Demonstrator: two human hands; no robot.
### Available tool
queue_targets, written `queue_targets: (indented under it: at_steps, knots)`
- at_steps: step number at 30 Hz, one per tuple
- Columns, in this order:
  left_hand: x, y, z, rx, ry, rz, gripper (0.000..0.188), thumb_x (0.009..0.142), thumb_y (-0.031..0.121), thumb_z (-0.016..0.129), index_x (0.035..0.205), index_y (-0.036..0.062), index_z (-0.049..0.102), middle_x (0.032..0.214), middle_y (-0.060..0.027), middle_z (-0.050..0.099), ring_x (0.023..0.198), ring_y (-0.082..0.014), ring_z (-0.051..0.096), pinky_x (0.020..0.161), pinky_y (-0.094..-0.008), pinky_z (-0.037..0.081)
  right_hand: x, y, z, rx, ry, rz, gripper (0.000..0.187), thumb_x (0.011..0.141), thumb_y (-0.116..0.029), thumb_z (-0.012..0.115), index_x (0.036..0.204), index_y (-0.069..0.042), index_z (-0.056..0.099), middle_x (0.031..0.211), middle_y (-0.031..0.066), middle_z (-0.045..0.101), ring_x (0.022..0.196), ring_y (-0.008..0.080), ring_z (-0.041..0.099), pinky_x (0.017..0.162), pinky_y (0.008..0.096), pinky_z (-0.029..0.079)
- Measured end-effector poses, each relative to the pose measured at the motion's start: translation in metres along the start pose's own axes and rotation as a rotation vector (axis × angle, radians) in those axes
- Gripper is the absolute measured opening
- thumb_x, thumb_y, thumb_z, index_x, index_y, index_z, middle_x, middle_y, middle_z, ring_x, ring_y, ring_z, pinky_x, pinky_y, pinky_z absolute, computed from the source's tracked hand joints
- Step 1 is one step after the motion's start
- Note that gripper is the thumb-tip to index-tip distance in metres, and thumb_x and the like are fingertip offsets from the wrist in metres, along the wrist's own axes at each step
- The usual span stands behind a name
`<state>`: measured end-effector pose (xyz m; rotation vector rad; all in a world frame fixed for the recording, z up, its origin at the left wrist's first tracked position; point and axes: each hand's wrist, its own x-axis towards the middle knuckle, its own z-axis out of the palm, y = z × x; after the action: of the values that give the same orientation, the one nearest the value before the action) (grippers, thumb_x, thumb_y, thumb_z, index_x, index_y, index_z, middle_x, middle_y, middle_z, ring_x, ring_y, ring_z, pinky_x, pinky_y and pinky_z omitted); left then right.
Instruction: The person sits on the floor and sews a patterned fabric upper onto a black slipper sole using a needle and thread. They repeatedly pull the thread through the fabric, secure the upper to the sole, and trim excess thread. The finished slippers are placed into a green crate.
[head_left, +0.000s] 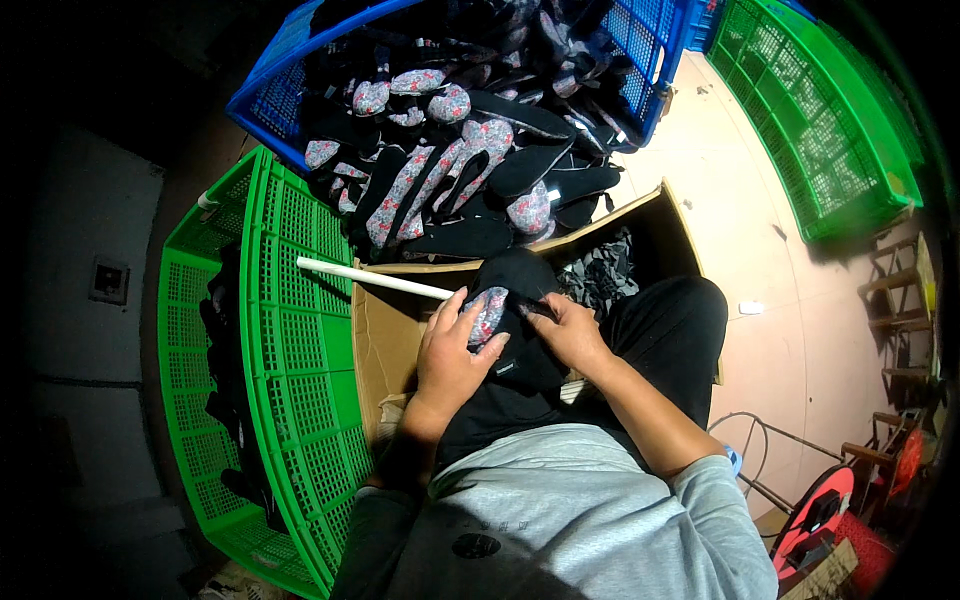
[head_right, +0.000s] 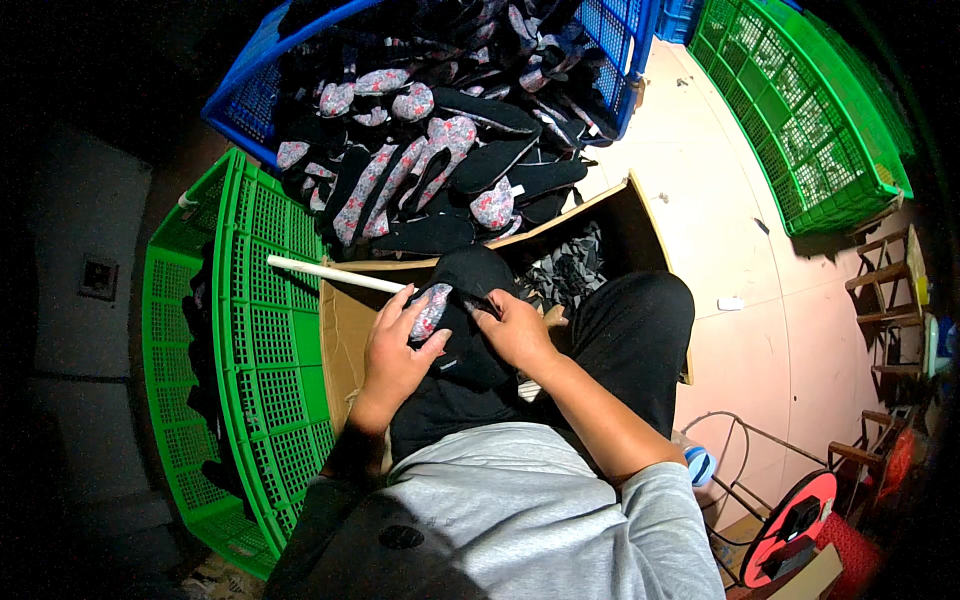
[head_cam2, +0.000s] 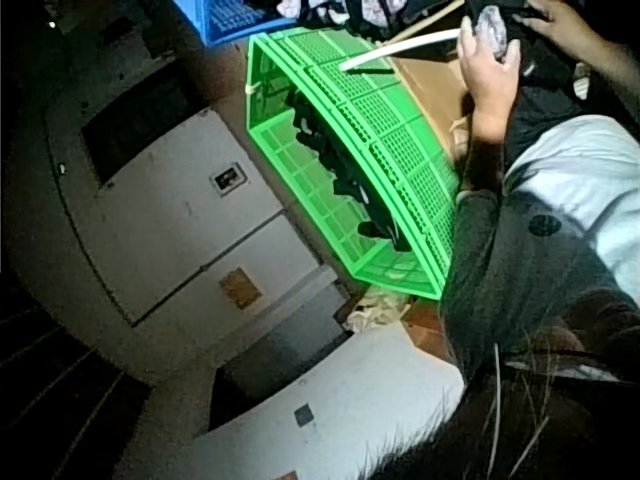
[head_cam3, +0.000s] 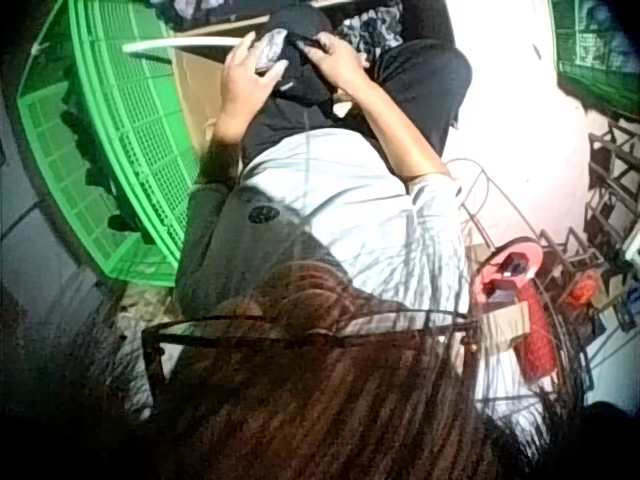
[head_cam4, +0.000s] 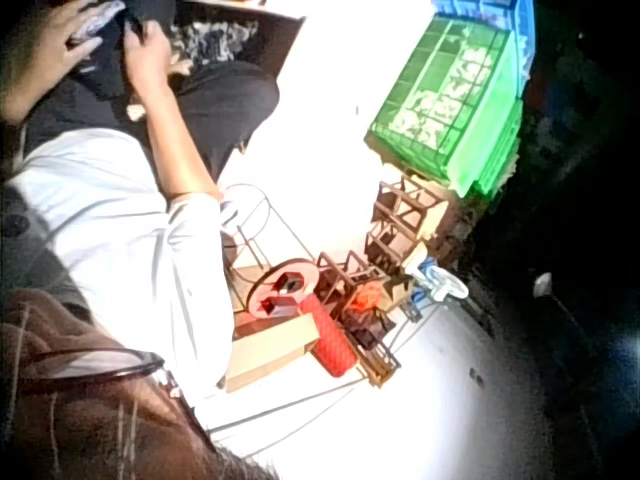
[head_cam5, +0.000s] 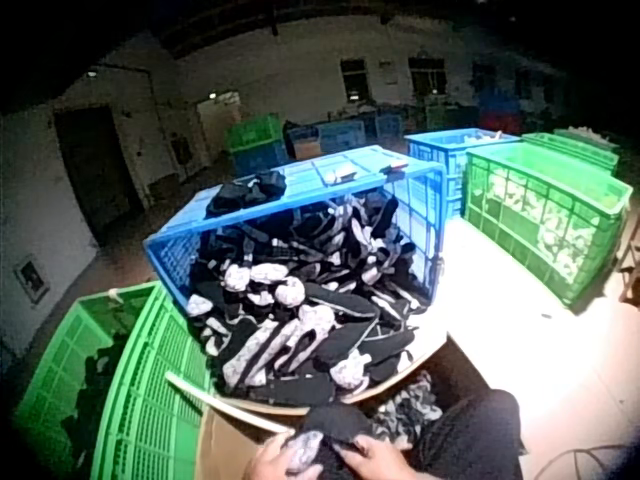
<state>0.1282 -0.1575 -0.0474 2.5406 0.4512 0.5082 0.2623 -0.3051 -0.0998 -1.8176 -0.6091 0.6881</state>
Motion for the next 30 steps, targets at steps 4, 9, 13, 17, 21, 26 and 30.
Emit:
queue_targets:
  at_steps: [4,9,13,17,21,26,30]
  knots:
    - [0.0,-0.003,0.0,-0.077,0.07,-0.032,0.036,0.079,0.015,0.077,0.107,-0.0022,0.062,0.118,-0.0181,0.06,0.105,-0.0366,0.06,0.092,-0.041,0.048,-0.007,-0.011,0.0,0.018,-0.052,0.001,0.025,0.092,-0.024,0.066,0.101,0.0,0.065,0.08,0.0152,0.067,0.077,0.0244,0.067,0.071,0.0346,0.05]
    - [0.002,-0.013,-0.003,-0.242,0.058,-0.042,0.025,0.082,0.01,0.073,0.1,-0.0031,0.063,0.104,-0.0152,0.064,0.093,-0.0307,0.064,0.084,-0.0352,0.05,-0.006,-0.001,0.004,0.0,-0.008,-0.004,0.02,0.089,-0.017,0.068,0.099,0.0,0.062,0.082,0.0137,0.065,0.081,0.0247,0.067,0.073,0.0341,0.05]
    - [0.009,-0.019,-0.014,-0.364,-0.057,-0.073,0.026,0.08,0.01,0.074,0.1,-0.003,0.065,0.103,-0.0139,0.065,0.094,-0.0276,0.063,0.085,-0.0339,0.049,-0.003,-0.008,0.011,0.213,0.135,-0.198,0.028,0.077,0.006,0.068,0.103,-0.001,0.061,0.11,0.0141,0.06,0.093,0.0251,0.061,0.08,0.0335,0.05]
    - [0.012,-0.024,-0.015,-0.404,-0.098,-0.086,0.027,0.079,0.009,0.074,0.101,-0.0029,0.065,0.102,-0.0135,0.064,0.095,-0.0276,0.063,0.086,-0.0336,0.048,-0.001,-0.01,0.01,0.108,0.096,-0.342,0.032,0.073,0.013,0.064,0.103,0.0,0.064,0.104,0.0109,0.059,0.091,0.0216,0.061,0.078,0.0294,0.049]
    - [0.008,-0.024,-0.007,-0.287,-0.059,-0.059,0.029,0.079,0.01,0.075,0.103,-0.0018,0.062,0.104,-0.0148,0.06,0.096,-0.0306,0.061,0.086,-0.0357,0.048,0.002,-0.01,0.01,0.165,0.05,-0.333,0.034,0.072,0.016,0.061,0.102,0.0,0.067,0.101,0.0086,0.057,0.089,0.019,0.059,0.077,0.0266,0.048]
    - [0.006,-0.021,0.004,-0.167,-0.051,0.036,0.033,0.078,0.007,0.074,0.104,0.0007,0.055,0.108,-0.0171,0.055,0.099,-0.0363,0.058,0.086,-0.0397,0.048,0.006,-0.009,0.007,0.22,0.01,-0.269,0.033,0.075,0.015,0.064,0.104,0.0,0.068,0.102,0.0078,0.056,0.091,0.017,0.059,0.08,0.0247,0.049]
    - [0.007,-0.02,0.003,-0.143,-0.059,0.057,0.035,0.076,0.004,0.074,0.105,0.0008,0.054,0.108,-0.018,0.054,0.1,-0.0378,0.057,0.087,-0.0406,0.047,0.011,-0.002,0.01,0.287,0.008,-0.277,0.031,0.078,0.016,0.065,0.105,0.001,0.069,0.104,0.0067,0.055,0.097,0.0152,0.059,0.086,0.0234,0.049]
